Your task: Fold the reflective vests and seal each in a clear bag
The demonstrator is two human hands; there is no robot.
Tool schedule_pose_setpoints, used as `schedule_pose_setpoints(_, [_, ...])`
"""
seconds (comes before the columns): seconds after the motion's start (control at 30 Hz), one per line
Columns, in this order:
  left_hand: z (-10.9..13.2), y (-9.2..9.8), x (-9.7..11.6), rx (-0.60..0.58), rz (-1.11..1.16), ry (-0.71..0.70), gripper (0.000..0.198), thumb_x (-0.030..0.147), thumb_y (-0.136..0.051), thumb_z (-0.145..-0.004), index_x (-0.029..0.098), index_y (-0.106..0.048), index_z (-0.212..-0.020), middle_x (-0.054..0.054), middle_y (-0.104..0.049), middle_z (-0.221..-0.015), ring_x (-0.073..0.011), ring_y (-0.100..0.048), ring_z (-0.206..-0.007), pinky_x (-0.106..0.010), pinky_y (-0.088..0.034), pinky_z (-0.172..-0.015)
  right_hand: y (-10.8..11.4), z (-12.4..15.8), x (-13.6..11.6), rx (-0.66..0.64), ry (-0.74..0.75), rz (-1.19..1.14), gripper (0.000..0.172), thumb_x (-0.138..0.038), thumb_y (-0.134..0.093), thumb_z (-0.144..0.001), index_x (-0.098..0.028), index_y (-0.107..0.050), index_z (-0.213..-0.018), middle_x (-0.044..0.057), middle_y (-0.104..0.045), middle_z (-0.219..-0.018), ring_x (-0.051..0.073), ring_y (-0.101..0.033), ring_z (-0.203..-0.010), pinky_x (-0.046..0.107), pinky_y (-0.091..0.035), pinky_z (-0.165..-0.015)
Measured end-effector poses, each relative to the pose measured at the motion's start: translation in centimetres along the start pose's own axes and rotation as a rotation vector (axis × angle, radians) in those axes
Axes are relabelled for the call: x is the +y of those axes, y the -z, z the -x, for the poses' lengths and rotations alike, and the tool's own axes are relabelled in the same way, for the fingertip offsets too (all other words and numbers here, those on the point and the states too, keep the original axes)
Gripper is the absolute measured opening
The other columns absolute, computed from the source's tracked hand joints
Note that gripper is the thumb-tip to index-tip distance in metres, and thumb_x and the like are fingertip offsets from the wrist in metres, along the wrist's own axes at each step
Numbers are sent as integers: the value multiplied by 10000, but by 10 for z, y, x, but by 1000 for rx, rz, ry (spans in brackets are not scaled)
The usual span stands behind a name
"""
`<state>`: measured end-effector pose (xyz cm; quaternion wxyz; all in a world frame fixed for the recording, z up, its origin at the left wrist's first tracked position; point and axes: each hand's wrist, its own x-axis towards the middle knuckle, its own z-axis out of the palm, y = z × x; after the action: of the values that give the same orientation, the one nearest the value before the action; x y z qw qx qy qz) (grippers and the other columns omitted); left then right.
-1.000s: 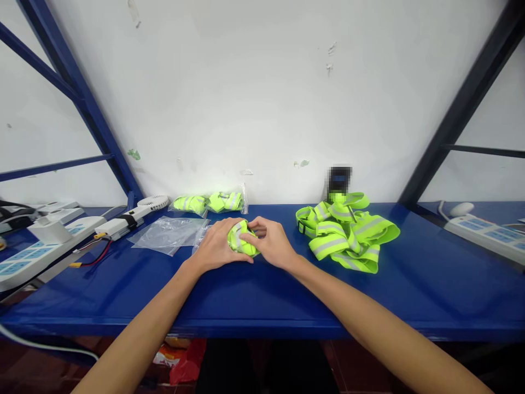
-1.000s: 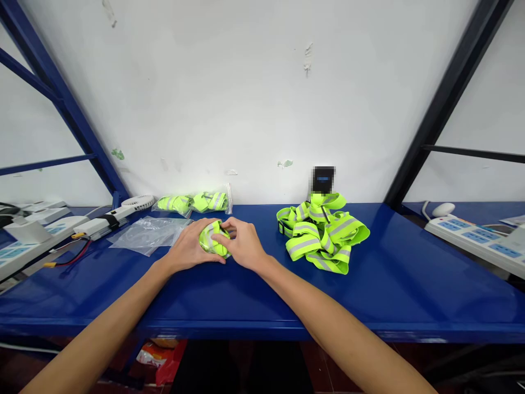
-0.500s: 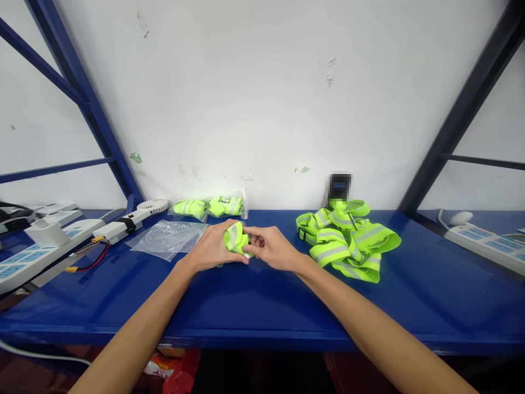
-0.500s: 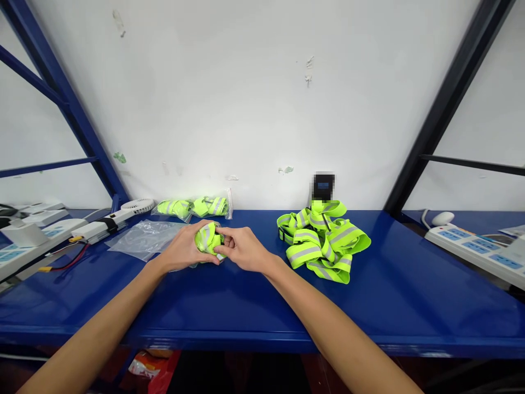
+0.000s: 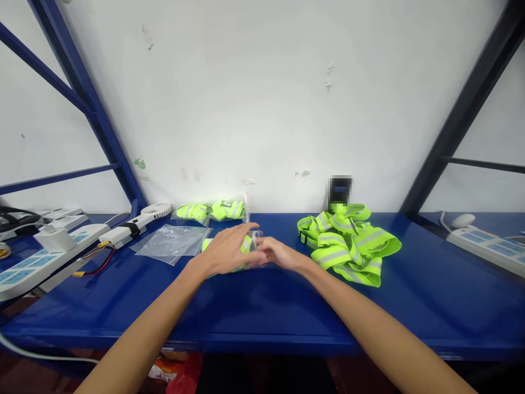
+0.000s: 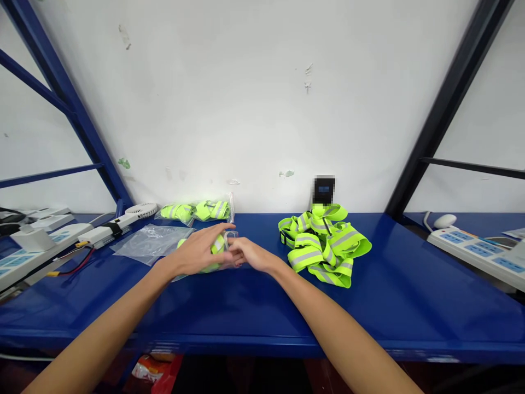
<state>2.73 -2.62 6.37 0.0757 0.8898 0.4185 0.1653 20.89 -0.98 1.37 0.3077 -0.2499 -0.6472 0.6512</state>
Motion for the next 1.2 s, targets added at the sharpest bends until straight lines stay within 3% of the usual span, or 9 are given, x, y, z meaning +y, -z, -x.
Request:
schedule_pose_setpoints(0.1, [-5, 9, -4, 7, 144, 94, 613, 566, -205, -946, 234, -357, -1438, -52, -396, -1494, -236, -382, -1357, -360, -298, -1099, 0, 0, -3, 200, 155, 93, 361, -422, -429, -889, -142, -656, -902, 28, -642, -754, 159, -596, -675, 256, -406, -613])
schedule_pose_setpoints(0.27, [-29, 18, -22, 36, 196, 203, 521, 462, -268, -939, 182, -565, -1263, -69, -532, -1384, -231, -472, -1277, -333, -329, -1070, -2, 0, -5, 386, 344, 303, 307, -415, -572, -848, -150, -707, -922, 28, -645, -795, 141, -589, -650, 256, -444, -618])
schedule_pose_setpoints(0.4, [-39, 18, -30, 42, 170, 218, 421, 420, -342, -900, 173, -680, -946, -68, -699, -1040, -247, -619, -953, -320, -447, -795, -1, -2, 1, 483, 325, 304, 269, -396, -623, -807, -144, -705, -855, 38, -664, -719, 170, -629, -642, 283, -489, -640])
schedule_pose_setpoints(0.47, [-39, 16, -30, 49, 167, 199, 432, 428, -347, -897, 160, -667, -789, -48, -686, -804, -216, -599, -739, -303, -411, -652, 0, -3, 5, 541, 329, 356, 245, -380, -640, -787, -146, -706, -814, 39, -665, -676, 168, -621, -612, 280, -487, -619])
schedule_pose_setpoints(0.53, [-37, 12, -31, 106, 201, 169, 410, 426, -373, -890, 156, -657, -768, -31, -655, -741, -186, -558, -670, -284, -376, -606, 1, -5, 8, 586, 319, 399, 225, -365, -648, -771, -146, -703, -779, 38, -661, -637, 160, -604, -571, 271, -479, -583])
schedule_pose_setpoints(0.73, [-34, 4, -41, 256, 236, 138, 327, 411, -454, -871, 171, -677, -864, -18, -657, -769, -161, -534, -681, -259, -362, -624, 4, -12, 11, 604, 184, 345, 179, -319, -672, -715, -142, -672, -736, 28, -639, -566, 168, -621, -529, 273, -490, -546])
schedule_pose_setpoints(0.87, [-34, 1, -45, 342, 209, 160, 316, 427, -447, -888, 185, -649, -867, 1, -616, -695, -147, -502, -609, -256, -344, -595, 4, -13, 6, 555, 169, 261, 161, -255, -689, -676, -161, -642, -798, -44, -549, -510, 147, -596, -493, 258, -482, -532])
schedule_pose_setpoints(1.03, [-32, -1, -40, 377, 147, 111, 266, 380, -424, -912, 195, -608, -864, 25, -542, -600, -136, -463, -544, -251, -315, -569, 2, -8, -1, 465, 186, 198, 241, -205, -648, -697, -187, -629, -937, -78, -513, -565, 114, -572, -494, 253, -498, -568])
schedule_pose_setpoints(1.2, [-31, -4, -34, 379, 92, 90, 238, 339, -397, -930, 204, -579, -855, 21, -550, -602, -144, -480, -542, -252, -307, -574, 6, -10, 7, 545, 154, 339, 301, -253, -664, -726, -170, -621, -1012, -64, -545, -503, 129, -565, -497, 240, -461, -550])
